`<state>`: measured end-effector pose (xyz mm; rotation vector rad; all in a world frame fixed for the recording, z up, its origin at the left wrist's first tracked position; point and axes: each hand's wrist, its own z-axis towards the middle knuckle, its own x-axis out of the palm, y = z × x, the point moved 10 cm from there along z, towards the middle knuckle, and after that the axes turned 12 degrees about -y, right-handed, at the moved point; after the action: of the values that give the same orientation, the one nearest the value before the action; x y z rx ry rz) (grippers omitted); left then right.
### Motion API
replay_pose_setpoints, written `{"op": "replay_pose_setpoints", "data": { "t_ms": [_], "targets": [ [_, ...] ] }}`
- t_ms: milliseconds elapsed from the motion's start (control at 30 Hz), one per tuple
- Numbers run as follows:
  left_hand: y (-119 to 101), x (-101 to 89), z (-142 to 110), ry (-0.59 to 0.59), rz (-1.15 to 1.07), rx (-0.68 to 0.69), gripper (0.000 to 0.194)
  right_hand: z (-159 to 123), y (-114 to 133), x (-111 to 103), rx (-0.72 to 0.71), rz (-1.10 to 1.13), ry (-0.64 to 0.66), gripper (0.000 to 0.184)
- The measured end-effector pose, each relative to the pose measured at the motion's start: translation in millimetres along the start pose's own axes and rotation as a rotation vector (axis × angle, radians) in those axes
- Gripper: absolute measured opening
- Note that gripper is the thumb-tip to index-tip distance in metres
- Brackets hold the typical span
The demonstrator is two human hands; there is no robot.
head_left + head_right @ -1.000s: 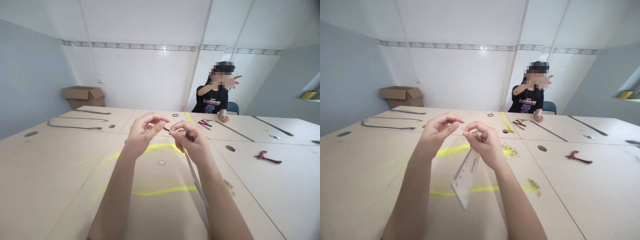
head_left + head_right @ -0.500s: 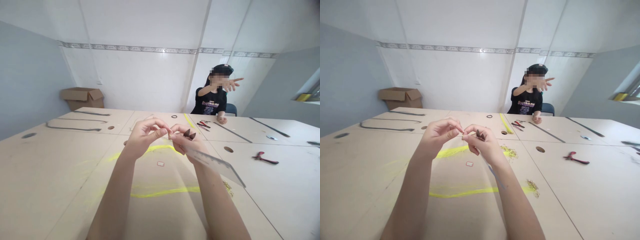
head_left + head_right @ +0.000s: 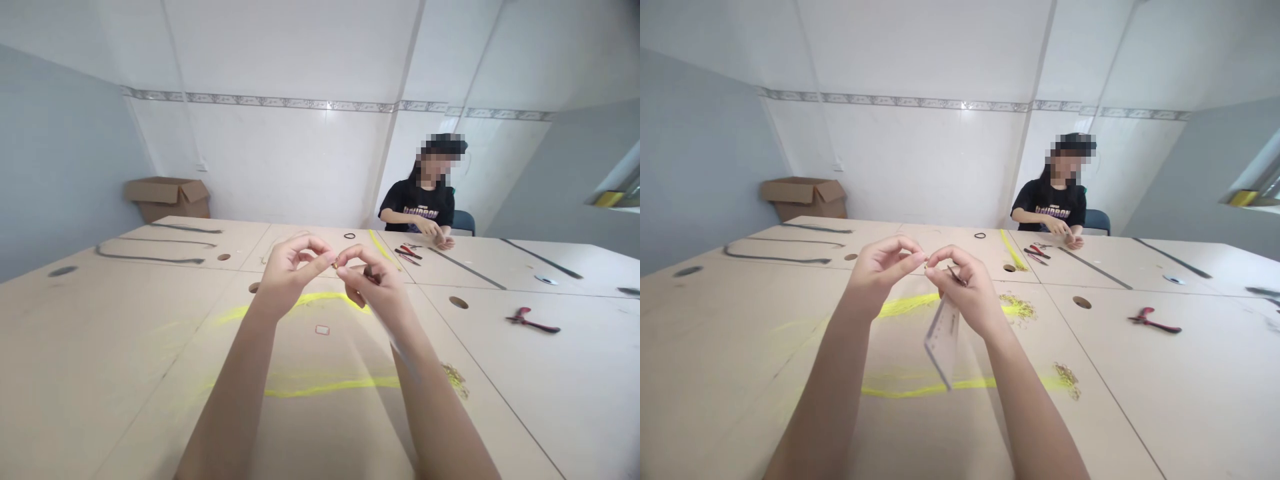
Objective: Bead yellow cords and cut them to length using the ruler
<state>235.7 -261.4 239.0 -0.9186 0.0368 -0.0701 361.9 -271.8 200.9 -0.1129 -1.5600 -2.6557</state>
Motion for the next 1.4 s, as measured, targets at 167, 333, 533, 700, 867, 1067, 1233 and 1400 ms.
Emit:
{"op": "replay_pose_setpoints", "data": {
  "t_ms": [167,333,533,700,867,1067,1233,1400],
  "targets": [
    [2.1,-2.6,-0.8,-0.038,0.098,0.000,0.017,-4.7,5.1,1.5,-0.045,-0.167,-0.049,0.028],
    [-1.8,-2.1,-2.4,-0.066,0.203,0.020,0.018,-4.1,11.4,-7.6,-0.144,-0.295,-0.186,0.023],
    [1.2,-1.0,-2.4,-0.106,0.241,0.005,0.017,-4.9,11.5,-15.3,-0.183,-0.364,-0.272,0.016],
    [3.7,-1.3,-1.4,-0.114,0.262,-0.003,0.017,-4.5,14.9,-18.5,-0.237,-0.410,-0.319,0.011],
    [4.4,-2.2,-1.4,-0.123,0.259,-0.014,0.018,-2.3,10.2,-21.7,-0.177,-0.359,-0.322,0.011],
    [6.1,-4.2,0.0,-0.151,0.247,0.007,0.018,-1.4,4.4,-22.8,-0.048,-0.244,-0.268,0.019],
    [7.6,-2.5,1.7,-0.160,0.278,0.037,0.018,-0.2,-1.8,-18.6,0.048,-0.175,-0.242,0.025],
    [11.5,0.4,2.1,-0.147,0.263,0.022,0.016,2.1,-5.0,-18.6,0.091,-0.141,-0.256,0.023]
  ]
}}
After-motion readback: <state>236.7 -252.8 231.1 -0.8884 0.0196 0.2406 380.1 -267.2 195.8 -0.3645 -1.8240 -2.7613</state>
